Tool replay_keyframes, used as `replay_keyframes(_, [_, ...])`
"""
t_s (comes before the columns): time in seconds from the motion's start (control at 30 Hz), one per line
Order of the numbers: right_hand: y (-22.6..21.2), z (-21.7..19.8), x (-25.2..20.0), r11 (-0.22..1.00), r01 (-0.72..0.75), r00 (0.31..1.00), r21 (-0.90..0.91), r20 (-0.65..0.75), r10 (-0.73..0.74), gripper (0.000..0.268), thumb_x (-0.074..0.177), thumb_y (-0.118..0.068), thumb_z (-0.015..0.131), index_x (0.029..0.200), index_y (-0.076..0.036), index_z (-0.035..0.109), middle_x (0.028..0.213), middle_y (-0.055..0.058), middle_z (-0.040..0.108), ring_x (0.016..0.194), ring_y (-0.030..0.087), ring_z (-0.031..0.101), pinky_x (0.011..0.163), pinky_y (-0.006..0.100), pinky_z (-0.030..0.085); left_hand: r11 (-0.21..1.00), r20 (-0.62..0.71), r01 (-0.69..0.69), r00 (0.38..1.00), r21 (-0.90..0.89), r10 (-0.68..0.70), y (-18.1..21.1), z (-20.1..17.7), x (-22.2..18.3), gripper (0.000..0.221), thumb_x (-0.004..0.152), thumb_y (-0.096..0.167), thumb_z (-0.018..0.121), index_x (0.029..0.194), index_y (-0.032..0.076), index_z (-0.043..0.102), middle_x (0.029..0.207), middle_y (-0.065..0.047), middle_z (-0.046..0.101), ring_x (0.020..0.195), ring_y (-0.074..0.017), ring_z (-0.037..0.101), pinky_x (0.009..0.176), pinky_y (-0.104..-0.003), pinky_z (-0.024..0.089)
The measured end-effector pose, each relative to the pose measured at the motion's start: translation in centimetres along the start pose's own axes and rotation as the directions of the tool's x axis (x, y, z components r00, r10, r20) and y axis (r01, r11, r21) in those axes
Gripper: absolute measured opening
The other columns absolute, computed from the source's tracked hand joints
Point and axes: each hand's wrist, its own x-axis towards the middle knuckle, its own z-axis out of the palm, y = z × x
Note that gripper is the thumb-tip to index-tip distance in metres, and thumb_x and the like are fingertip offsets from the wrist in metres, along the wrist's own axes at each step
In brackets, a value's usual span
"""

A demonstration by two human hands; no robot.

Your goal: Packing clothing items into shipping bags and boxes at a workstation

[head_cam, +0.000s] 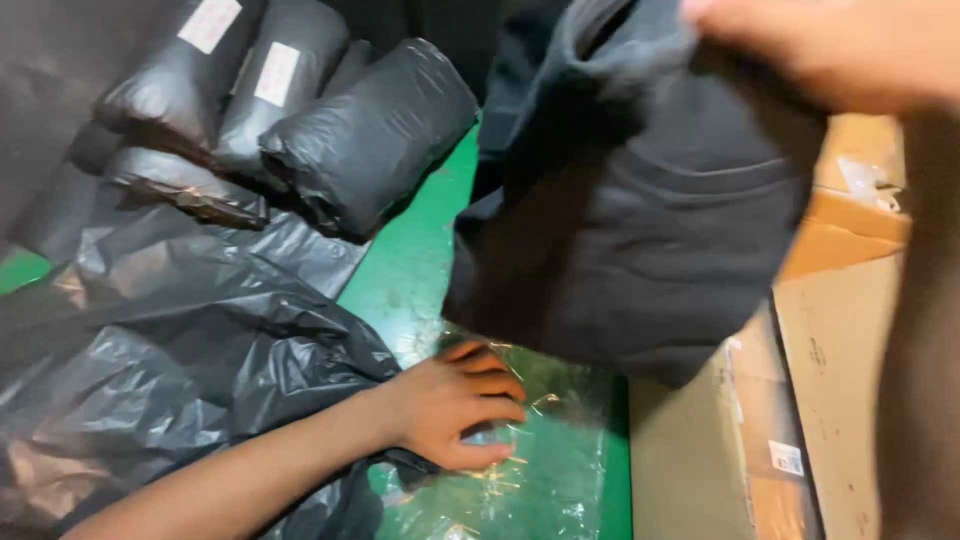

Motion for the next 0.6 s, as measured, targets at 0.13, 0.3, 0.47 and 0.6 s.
replay_keyframes(0.13, [-7.7,10.7,4.8,0.986,0.036,0.983,-0.161,0.186,-0.006,0.069,0.093,-0.079,0.050,0.120,-0.018,0.070,0.115,0.021,0.073,0.111,0.048,0.066,0.087,0.063,0.052,0.998,-0.030,0.013,0.999,-0.055,-0.015,0.0,-0.3,-0.9,0.043,0.098,0.048,0.051,0.112,0.013,0.070,0.116,-0.004,0.067,0.088,-0.0306,0.069,0.067,-0.044,0.054])
replay_keyframes(0.3, [-10.4,23.0,5.3,0.983,0.179,0.975,-0.042,0.140,-0.172,0.071,0.093,-0.066,0.056,0.138,-0.012,0.052,0.131,0.022,0.054,0.116,0.047,0.058,0.085,0.065,0.051,1.000,-0.147,0.002,0.989,0.014,0.001,-0.4,-0.7,-1.6,0.040,0.093,0.047,0.058,0.102,0.012,0.075,0.105,0.000,0.071,0.097,-0.0249,0.061,0.085,-0.040,0.044])
replay_keyframes(0.47, [-12.6,27.9,2.7,0.979,0.151,0.986,0.136,0.049,-0.158,0.086,0.092,-0.066,0.055,0.155,-0.010,0.038,0.161,0.019,0.037,0.146,0.039,0.036,0.106,0.065,0.035,1.000,-0.135,-0.008,0.991,-0.014,0.006,-0.6,-1.1,-1.4,0.036,0.095,0.043,0.059,0.104,0.012,0.074,0.104,-0.001,0.070,0.098,-0.0252,0.061,0.084,-0.040,0.046])
replay_keyframes(0.6, [-13.0,28.1,2.0,0.963,0.028,0.998,0.269,0.046,-0.042,0.080,0.095,-0.065,0.047,0.159,-0.021,0.033,0.170,0.007,0.024,0.157,0.030,0.016,0.118,0.069,0.007,1.000,-0.110,0.008,0.994,-0.009,-0.008,-0.3,-1.1,-1.2,0.035,0.096,0.042,0.059,0.105,0.012,0.075,0.105,0.000,0.071,0.098,-0.0254,0.061,0.086,-0.040,0.044])
